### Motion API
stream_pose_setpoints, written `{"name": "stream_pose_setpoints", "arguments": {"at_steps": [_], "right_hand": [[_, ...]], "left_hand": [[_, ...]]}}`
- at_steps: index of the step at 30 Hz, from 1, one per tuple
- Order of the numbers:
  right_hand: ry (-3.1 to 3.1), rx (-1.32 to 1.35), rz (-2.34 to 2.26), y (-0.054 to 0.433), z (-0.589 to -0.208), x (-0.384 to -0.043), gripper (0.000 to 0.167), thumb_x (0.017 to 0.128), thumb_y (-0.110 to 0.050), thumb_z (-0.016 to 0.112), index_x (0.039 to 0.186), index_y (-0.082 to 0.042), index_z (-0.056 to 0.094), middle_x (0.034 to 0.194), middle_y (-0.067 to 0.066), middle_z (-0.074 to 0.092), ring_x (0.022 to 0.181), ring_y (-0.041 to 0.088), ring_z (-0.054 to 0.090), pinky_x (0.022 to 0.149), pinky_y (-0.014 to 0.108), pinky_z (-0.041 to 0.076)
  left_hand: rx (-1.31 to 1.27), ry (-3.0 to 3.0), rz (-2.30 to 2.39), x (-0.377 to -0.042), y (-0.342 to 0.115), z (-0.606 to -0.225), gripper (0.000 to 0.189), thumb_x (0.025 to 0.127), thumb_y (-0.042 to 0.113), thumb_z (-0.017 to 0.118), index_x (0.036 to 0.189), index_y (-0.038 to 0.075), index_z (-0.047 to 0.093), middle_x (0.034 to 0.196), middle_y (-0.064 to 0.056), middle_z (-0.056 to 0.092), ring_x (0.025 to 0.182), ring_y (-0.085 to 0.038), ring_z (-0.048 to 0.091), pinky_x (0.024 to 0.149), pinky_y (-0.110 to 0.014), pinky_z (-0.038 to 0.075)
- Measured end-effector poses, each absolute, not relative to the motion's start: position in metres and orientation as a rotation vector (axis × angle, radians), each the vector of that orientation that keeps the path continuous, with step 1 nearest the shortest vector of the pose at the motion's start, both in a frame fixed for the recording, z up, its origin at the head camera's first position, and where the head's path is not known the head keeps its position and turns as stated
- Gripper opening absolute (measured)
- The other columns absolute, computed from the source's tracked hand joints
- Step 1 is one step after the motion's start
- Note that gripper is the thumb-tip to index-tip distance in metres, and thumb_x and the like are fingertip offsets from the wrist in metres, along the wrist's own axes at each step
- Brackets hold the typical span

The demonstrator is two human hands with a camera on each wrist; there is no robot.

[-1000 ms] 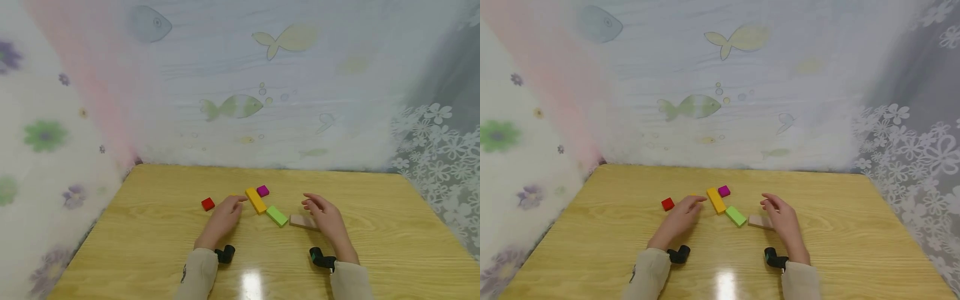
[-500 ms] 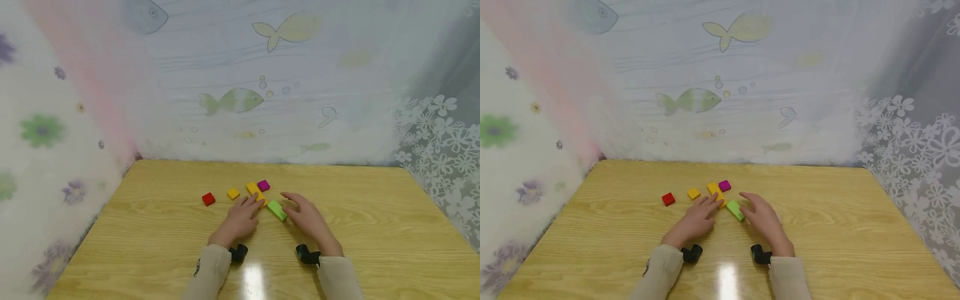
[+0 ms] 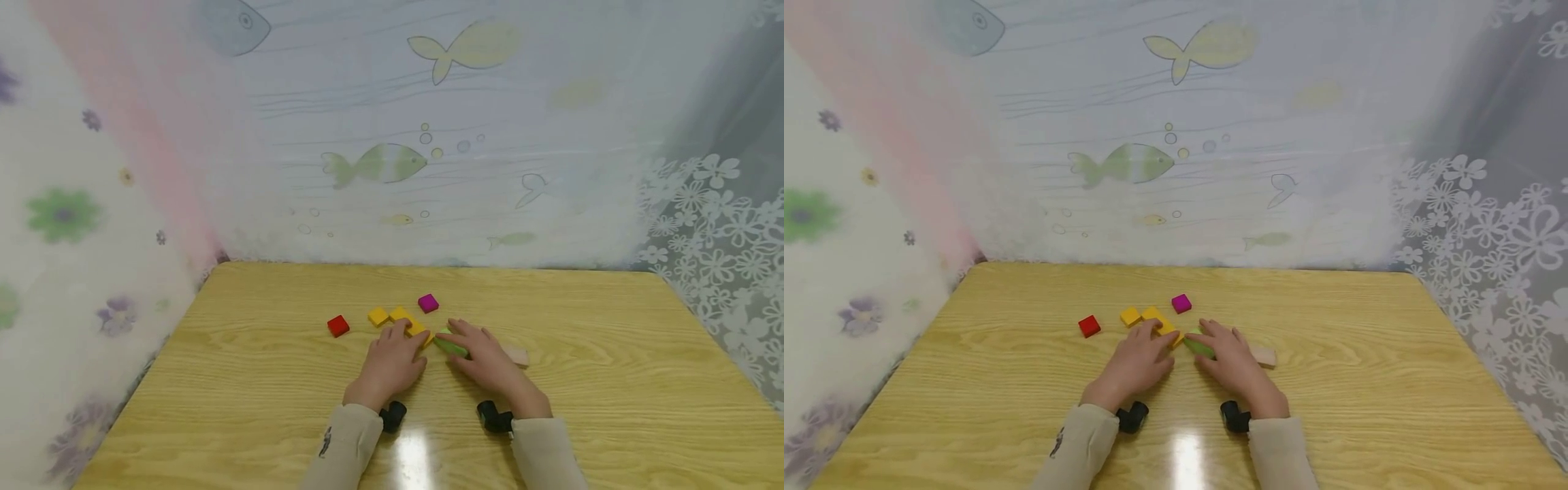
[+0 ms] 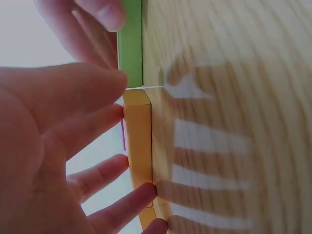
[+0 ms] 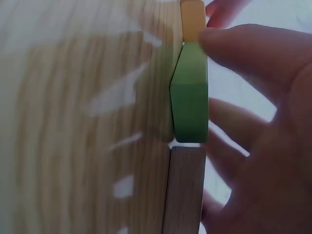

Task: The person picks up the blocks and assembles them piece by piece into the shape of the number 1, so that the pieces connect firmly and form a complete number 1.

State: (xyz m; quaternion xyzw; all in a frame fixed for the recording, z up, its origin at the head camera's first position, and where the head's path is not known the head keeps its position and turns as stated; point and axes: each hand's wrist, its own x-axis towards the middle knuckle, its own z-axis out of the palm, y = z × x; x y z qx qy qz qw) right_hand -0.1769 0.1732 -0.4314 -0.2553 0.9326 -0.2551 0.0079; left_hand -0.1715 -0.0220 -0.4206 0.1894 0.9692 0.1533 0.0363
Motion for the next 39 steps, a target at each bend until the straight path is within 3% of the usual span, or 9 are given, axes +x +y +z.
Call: {"name": "stream_pose_setpoints", "arguments": {"at_steps": [6,14,20,23,30,35,39], "right_hand": [[2.938,-0.785,-0.749,0.173,-0.433,-0.176,0.039,0.087,-0.015,0.057,0.126,-0.019,0.053,0.133,0.013,0.042,0.124,0.034,0.033,0.096,0.06,0.016],[2.916,-0.633,-0.858,0.174,-0.432,-0.18,0.045,0.083,-0.006,0.057,0.125,-0.019,0.052,0.121,0.005,0.05,0.114,0.029,0.043,0.091,0.051,0.031],[2.892,-0.518,-0.905,0.173,-0.433,-0.179,0.044,0.081,-0.013,0.063,0.124,-0.021,0.054,0.115,0.002,0.052,0.11,0.026,0.045,0.088,0.048,0.035],[2.908,-0.504,-0.889,0.173,-0.433,-0.178,0.044,0.08,-0.015,0.064,0.122,-0.02,0.055,0.112,0.001,0.053,0.107,0.025,0.046,0.087,0.046,0.036],[2.873,-0.431,-0.982,0.176,-0.433,-0.177,0.044,0.082,-0.016,0.061,0.125,-0.02,0.053,0.113,0.001,0.052,0.106,0.022,0.047,0.086,0.044,0.038],[2.814,-0.348,-1.162,0.178,-0.433,-0.178,0.044,0.086,-0.02,0.058,0.129,-0.02,0.047,0.117,0.004,0.052,0.11,0.022,0.048,0.089,0.045,0.037],[2.783,-0.312,-1.276,0.177,-0.432,-0.18,0.048,0.087,-0.022,0.057,0.133,-0.02,0.043,0.119,0.006,0.05,0.111,0.026,0.048,0.089,0.045,0.038]], "left_hand": [[0.57,2.977,0.513,-0.17,-0.022,-0.419,0.042,0.089,0.034,0.053,0.13,0.027,0.047,0.136,-0.007,0.031,0.122,-0.028,0.031,0.09,-0.048,0.033],[0.534,2.976,0.618,-0.171,-0.024,-0.413,0.028,0.088,0.03,0.055,0.113,0.018,0.057,0.13,-0.007,0.039,0.118,-0.026,0.039,0.087,-0.046,0.038],[0.527,2.958,0.492,-0.168,-0.024,-0.412,0.038,0.089,0.035,0.051,0.127,0.026,0.051,0.129,-0.007,0.038,0.116,-0.025,0.038,0.086,-0.045,0.038],[0.558,2.971,0.461,-0.167,-0.024,-0.411,0.037,0.09,0.036,0.05,0.125,0.027,0.053,0.129,-0.007,0.039,0.115,-0.025,0.04,0.083,-0.044,0.04],[0.55,2.948,0.61,-0.168,-0.026,-0.41,0.021,0.088,0.034,0.054,0.104,0.023,0.063,0.12,-0.006,0.042,0.108,-0.022,0.043,0.075,-0.038,0.044],[0.557,2.946,0.636,-0.169,-0.03,-0.41,0.006,0.085,0.027,0.059,0.082,0.022,0.058,0.1,-0.002,0.04,0.087,-0.016,0.042,0.06,-0.028,0.04],[0.564,2.956,0.646,-0.171,-0.035,-0.41,0.007,0.082,0.018,0.062,0.079,0.02,0.056,0.086,0.002,0.037,0.077,-0.014,0.039,0.058,-0.025,0.036]]}}
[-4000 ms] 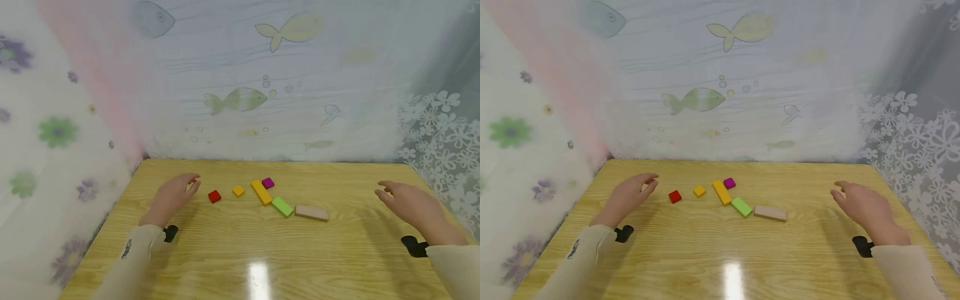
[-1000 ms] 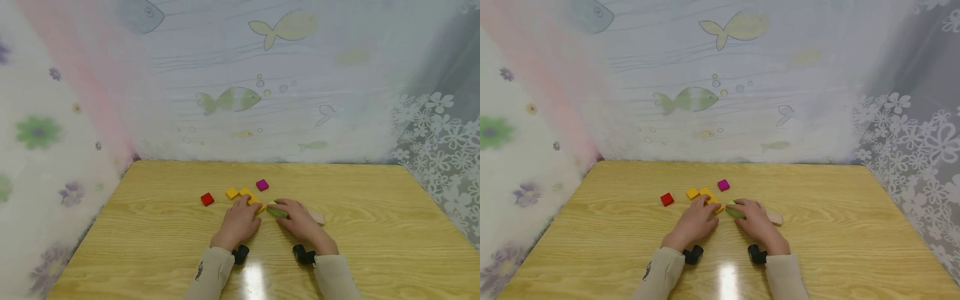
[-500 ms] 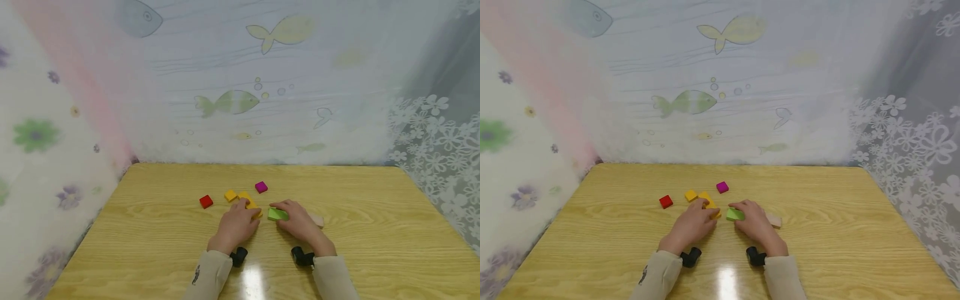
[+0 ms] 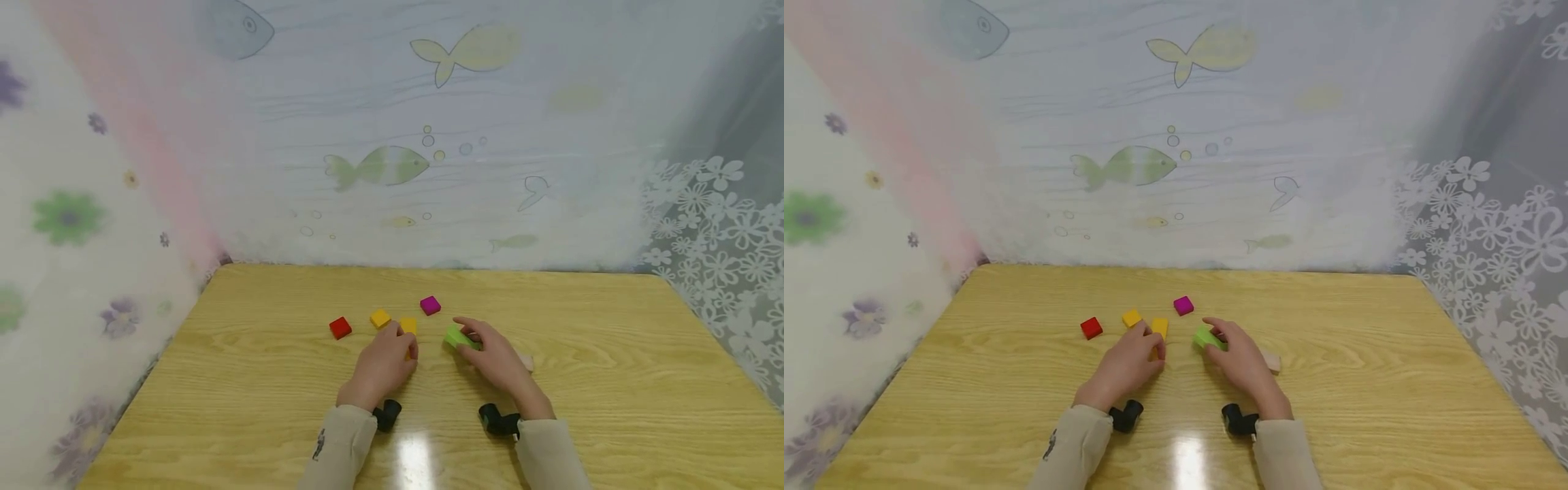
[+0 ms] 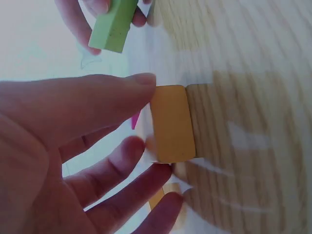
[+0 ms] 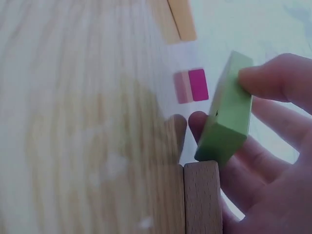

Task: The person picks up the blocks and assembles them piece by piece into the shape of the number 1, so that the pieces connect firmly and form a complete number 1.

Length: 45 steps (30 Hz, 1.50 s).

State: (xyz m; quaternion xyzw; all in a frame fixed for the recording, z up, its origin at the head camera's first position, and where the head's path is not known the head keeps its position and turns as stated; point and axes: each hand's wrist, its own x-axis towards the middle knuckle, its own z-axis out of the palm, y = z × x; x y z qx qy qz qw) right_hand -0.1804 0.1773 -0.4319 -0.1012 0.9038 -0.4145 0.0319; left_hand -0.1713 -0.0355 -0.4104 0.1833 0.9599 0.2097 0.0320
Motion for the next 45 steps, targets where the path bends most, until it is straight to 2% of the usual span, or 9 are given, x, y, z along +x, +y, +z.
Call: {"name": "stream_pose_setpoints", "arguments": {"at_steps": [5,10,13,19,26,29,33,40,45], "right_hand": [[2.762,-0.272,-1.353,0.178,-0.433,-0.182,0.052,0.087,-0.024,0.058,0.134,-0.021,0.039,0.12,0.007,0.048,0.113,0.03,0.047,0.088,0.045,0.039],[2.758,-0.249,-1.397,0.181,-0.436,-0.182,0.053,0.086,-0.026,0.059,0.135,-0.022,0.038,0.12,0.006,0.047,0.112,0.03,0.047,0.087,0.046,0.039],[2.766,-0.263,-1.411,0.182,-0.435,-0.183,0.053,0.086,-0.027,0.059,0.135,-0.022,0.039,0.12,0.006,0.047,0.11,0.03,0.048,0.086,0.045,0.04],[2.815,-0.287,-1.402,0.181,-0.432,-0.184,0.05,0.085,-0.024,0.06,0.132,-0.018,0.044,0.116,0.006,0.048,0.103,0.025,0.052,0.084,0.043,0.042],[2.835,-0.275,-1.331,0.179,-0.431,-0.183,0.048,0.085,-0.021,0.061,0.131,-0.015,0.046,0.122,0.007,0.048,0.109,0.025,0.048,0.086,0.042,0.041],[2.842,-0.219,-1.283,0.179,-0.432,-0.183,0.048,0.086,-0.022,0.059,0.131,-0.017,0.045,0.128,0.008,0.046,0.108,0.025,0.047,0.085,0.043,0.039],[2.851,-0.187,-1.239,0.179,-0.432,-0.183,0.047,0.087,-0.023,0.057,0.132,-0.019,0.045,0.132,0.01,0.043,0.114,0.028,0.043,0.087,0.047,0.036],[2.825,-0.228,-1.292,0.178,-0.433,-0.183,0.05,0.089,-0.024,0.054,0.137,-0.024,0.037,0.137,0.01,0.037,0.124,0.033,0.033,0.093,0.053,0.03],[2.804,-0.231,-1.354,0.177,-0.431,-0.182,0.049,0.088,-0.025,0.057,0.134,-0.025,0.041,0.135,0.008,0.04,0.121,0.03,0.037,0.092,0.051,0.032]], "left_hand": [[0.56,2.897,0.693,-0.175,-0.041,-0.412,0.011,0.081,0.013,0.063,0.088,0.017,0.056,0.089,0.0,0.039,0.08,-0.016,0.041,0.065,-0.027,0.038],[0.537,2.824,0.73,-0.178,-0.046,-0.414,0.034,0.08,0.014,0.062,0.113,0.014,0.053,0.108,-0.004,0.047,0.092,-0.017,0.048,0.078,-0.031,0.042],[0.521,2.781,0.754,-0.179,-0.049,-0.412,0.042,0.08,0.015,0.062,0.12,0.011,0.052,0.109,-0.004,0.05,0.094,-0.016,0.05,0.082,-0.033,0.042],[0.515,2.687,0.819,-0.18,-0.055,-0.411,0.037,0.079,0.015,0.062,0.115,0.01,0.058,0.101,-0.001,0.05,0.085,-0.014,0.047,0.078,-0.032,0.041],[0.517,2.571,0.917,-0.181,-0.063,-0.415,0.035,0.08,0.017,0.062,0.114,0.015,0.059,0.091,-0.001,0.046,0.079,-0.017,0.046,0.071,-0.033,0.04],[0.521,2.532,0.943,-0.182,-0.066,-0.415,0.035,0.079,0.017,0.062,0.114,0.018,0.06,0.088,0.0,0.045,0.076,-0.017,0.046,0.068,-0.032,0.039],[0.519,2.493,0.964,-0.183,-0.069,-0.414,0.034,0.079,0.017,0.064,0.113,0.021,0.061,0.09,0.002,0.047,0.079,-0.016,0.047,0.069,-0.032,0.04],[0.526,2.437,0.99,-0.183,-0.071,-0.415,0.036,0.079,0.015,0.065,0.114,0.02,0.061,0.085,0.004,0.052,0.076,-0.016,0.048,0.067,-0.032,0.04],[0.496,2.418,0.999,-0.179,-0.073,-0.411,0.035,0.079,0.016,0.065,0.114,0.02,0.061,0.087,0.004,0.053,0.077,-0.016,0.048,0.067,-0.032,0.041]]}}
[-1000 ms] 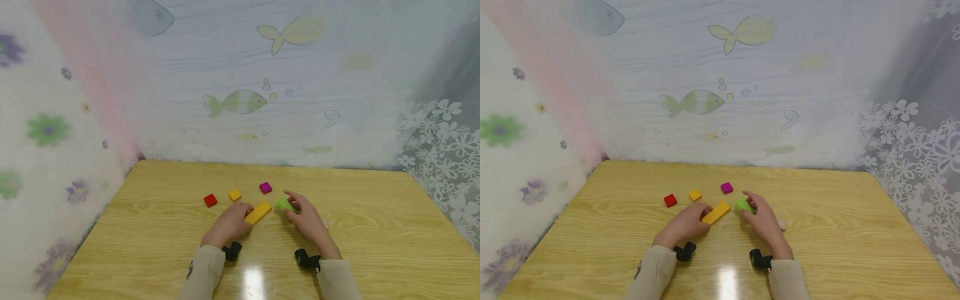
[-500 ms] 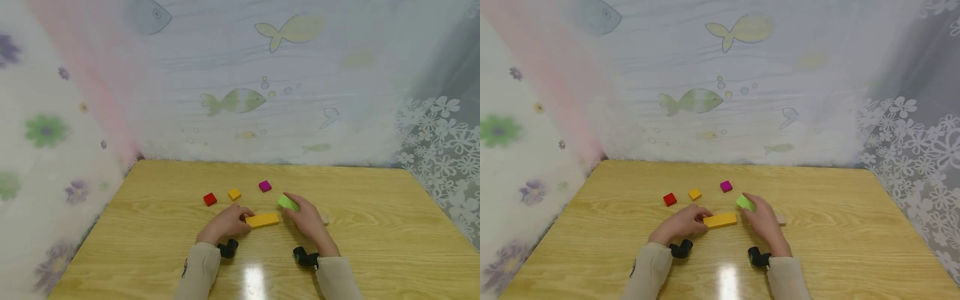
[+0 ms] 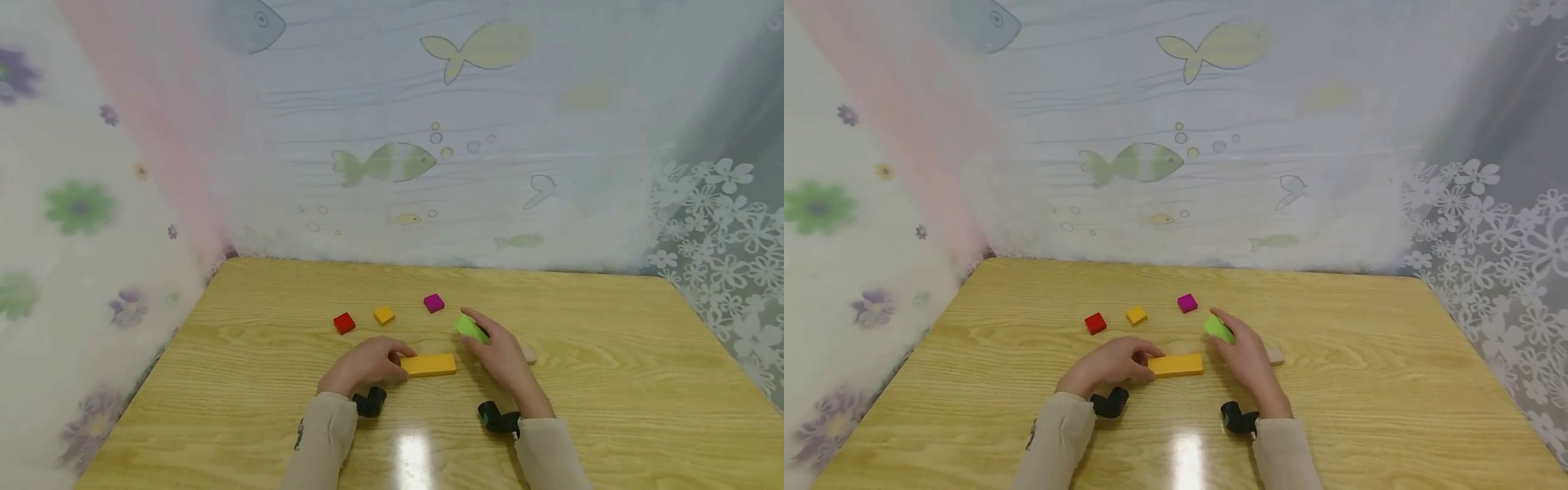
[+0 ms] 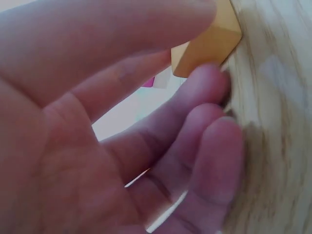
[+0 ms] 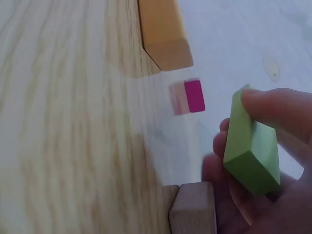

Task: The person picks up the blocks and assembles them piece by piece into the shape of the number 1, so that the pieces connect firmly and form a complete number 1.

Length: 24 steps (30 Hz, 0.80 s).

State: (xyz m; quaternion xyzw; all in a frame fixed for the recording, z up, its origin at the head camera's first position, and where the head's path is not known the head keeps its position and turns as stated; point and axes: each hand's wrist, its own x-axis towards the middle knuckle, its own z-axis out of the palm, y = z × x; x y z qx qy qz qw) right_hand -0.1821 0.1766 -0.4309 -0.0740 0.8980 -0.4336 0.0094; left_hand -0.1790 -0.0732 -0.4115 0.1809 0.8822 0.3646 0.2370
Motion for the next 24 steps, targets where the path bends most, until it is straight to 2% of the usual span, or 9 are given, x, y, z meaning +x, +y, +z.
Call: {"name": "stream_pose_setpoints", "arguments": {"at_steps": [2,6,10,12,19,24], "right_hand": [[2.82,-0.222,-1.345,0.176,-0.431,-0.183,0.048,0.087,-0.026,0.059,0.132,-0.025,0.044,0.129,0.008,0.046,0.116,0.028,0.043,0.09,0.049,0.035],[2.86,-0.176,-1.346,0.175,-0.431,-0.184,0.048,0.084,-0.034,0.061,0.129,-0.024,0.047,0.108,0.006,0.057,0.095,0.021,0.052,0.077,0.04,0.042],[2.839,-0.117,-1.425,0.173,-0.43,-0.185,0.05,0.082,-0.044,0.059,0.127,-0.023,0.047,0.093,0.0,0.058,0.073,0.018,0.052,0.063,0.033,0.04],[2.811,-0.11,-1.462,0.171,-0.43,-0.184,0.051,0.083,-0.045,0.058,0.127,-0.022,0.047,0.089,0.0,0.058,0.068,0.019,0.05,0.06,0.033,0.038],[2.748,-0.103,-1.486,0.164,-0.43,-0.18,0.054,0.082,-0.052,0.054,0.126,-0.021,0.048,0.094,0.0,0.061,0.08,0.018,0.052,0.065,0.035,0.042],[2.719,-0.093,-1.502,0.161,-0.426,-0.181,0.054,0.082,-0.052,0.054,0.126,-0.021,0.048,0.1,0.002,0.06,0.087,0.02,0.054,0.065,0.034,0.043]], "left_hand": [[0.485,2.404,1.004,-0.177,-0.073,-0.409,0.035,0.08,0.015,0.064,0.114,0.02,0.061,0.085,0.004,0.054,0.076,-0.015,0.048,0.066,-0.032,0.04],[0.48,2.363,1.025,-0.173,-0.072,-0.407,0.035,0.08,0.013,0.063,0.114,0.019,0.062,0.078,0.001,0.055,0.067,-0.015,0.047,0.061,-0.031,0.039],[0.462,2.337,1.057,-0.172,-0.071,-0.408,0.034,0.08,0.014,0.064,0.114,0.018,0.062,0.075,0.0,0.057,0.065,-0.016,0.049,0.061,-0.03,0.04],[0.458,2.343,1.06,-0.17,-0.072,-0.409,0.034,0.08,0.015,0.064,0.114,0.018,0.061,0.077,0.001,0.057,0.068,-0.015,0.05,0.063,-0.03,0.04],[0.468,2.431,1.051,-0.16,-0.077,-0.419,0.034,0.082,0.019,0.061,0.116,0.022,0.059,0.078,0.004,0.054,0.068,-0.011,0.046,0.061,-0.028,0.037],[0.511,2.531,1.008,-0.155,-0.075,-0.42,0.035,0.082,0.019,0.057,0.117,0.022,0.058,0.081,0.006,0.051,0.072,-0.011,0.046,0.064,-0.028,0.038]]}}
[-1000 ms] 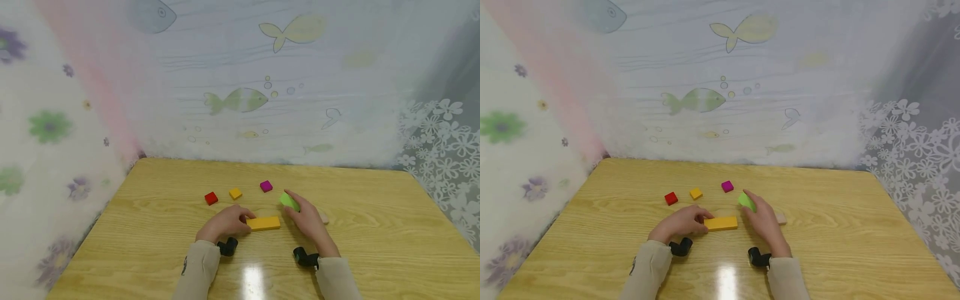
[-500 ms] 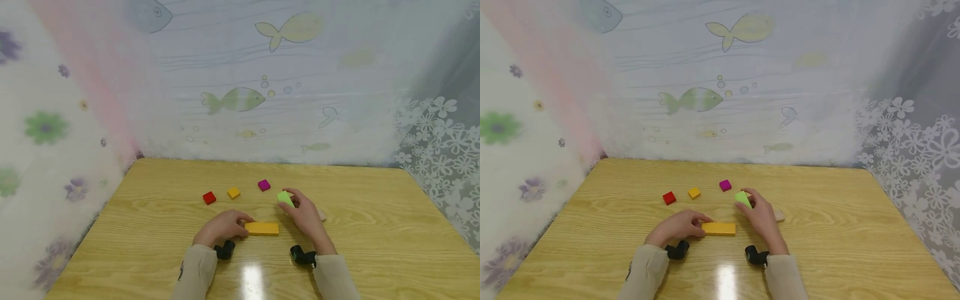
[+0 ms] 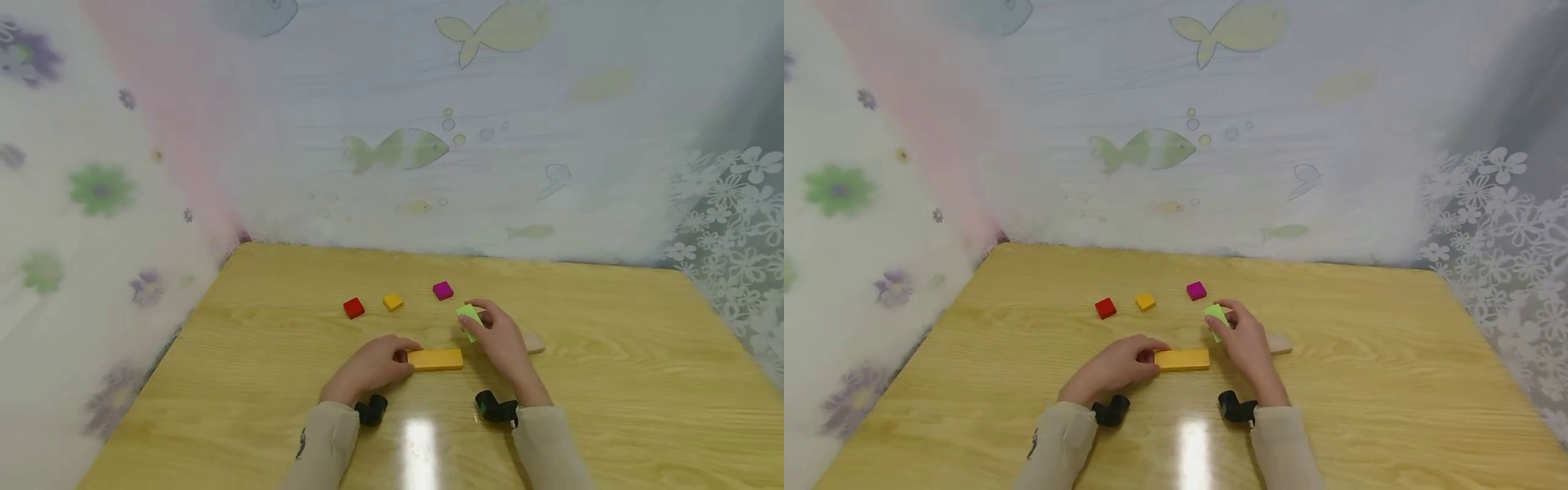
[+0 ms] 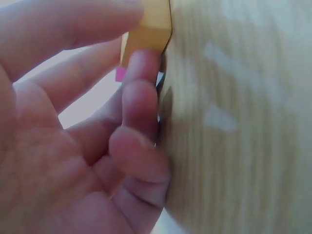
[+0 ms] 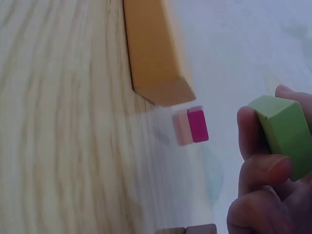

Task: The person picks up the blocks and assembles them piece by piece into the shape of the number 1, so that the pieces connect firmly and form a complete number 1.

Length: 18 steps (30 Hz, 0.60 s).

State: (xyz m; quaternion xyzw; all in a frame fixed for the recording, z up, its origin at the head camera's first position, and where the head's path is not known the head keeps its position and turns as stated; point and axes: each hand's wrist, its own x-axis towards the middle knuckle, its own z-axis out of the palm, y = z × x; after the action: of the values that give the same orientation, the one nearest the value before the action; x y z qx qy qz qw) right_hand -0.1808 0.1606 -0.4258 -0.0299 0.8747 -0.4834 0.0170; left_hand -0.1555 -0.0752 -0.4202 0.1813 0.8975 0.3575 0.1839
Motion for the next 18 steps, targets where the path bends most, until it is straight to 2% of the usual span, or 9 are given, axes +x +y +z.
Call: {"name": "stream_pose_setpoints", "arguments": {"at_steps": [4,9,14,18], "right_hand": [[2.631,-0.095,-1.573,0.163,-0.421,-0.181,0.053,0.085,-0.049,0.052,0.128,-0.019,0.045,0.108,0.007,0.057,0.09,0.025,0.054,0.066,0.035,0.044],[2.487,-0.069,-1.72,0.166,-0.419,-0.183,0.044,0.092,-0.037,0.046,0.131,-0.017,0.041,0.109,0.012,0.056,0.075,0.03,0.05,0.055,0.032,0.043],[2.443,-0.038,-1.739,0.165,-0.42,-0.184,0.038,0.095,-0.026,0.041,0.131,-0.017,0.041,0.109,0.012,0.056,0.07,0.028,0.048,0.051,0.03,0.04],[2.403,-0.061,-1.756,0.161,-0.422,-0.183,0.039,0.094,-0.024,0.044,0.132,-0.016,0.039,0.112,0.013,0.055,0.074,0.027,0.05,0.057,0.032,0.043]], "left_hand": [[0.52,2.569,0.998,-0.153,-0.072,-0.421,0.033,0.083,0.02,0.059,0.115,0.021,0.06,0.093,0.005,0.049,0.083,-0.012,0.046,0.072,-0.03,0.039],[0.513,2.614,1.018,-0.147,-0.077,-0.426,0.03,0.085,0.024,0.056,0.115,0.025,0.059,0.109,0.006,0.046,0.099,-0.015,0.038,0.085,-0.035,0.035],[0.507,2.631,1.075,-0.144,-0.076,-0.432,0.03,0.084,0.034,0.058,0.114,0.028,0.059,0.11,0.009,0.046,0.106,-0.016,0.033,0.088,-0.037,0.033],[0.517,2.635,1.103,-0.146,-0.073,-0.435,0.035,0.081,0.039,0.062,0.114,0.029,0.058,0.11,0.011,0.047,0.109,-0.017,0.034,0.089,-0.038,0.033]]}}
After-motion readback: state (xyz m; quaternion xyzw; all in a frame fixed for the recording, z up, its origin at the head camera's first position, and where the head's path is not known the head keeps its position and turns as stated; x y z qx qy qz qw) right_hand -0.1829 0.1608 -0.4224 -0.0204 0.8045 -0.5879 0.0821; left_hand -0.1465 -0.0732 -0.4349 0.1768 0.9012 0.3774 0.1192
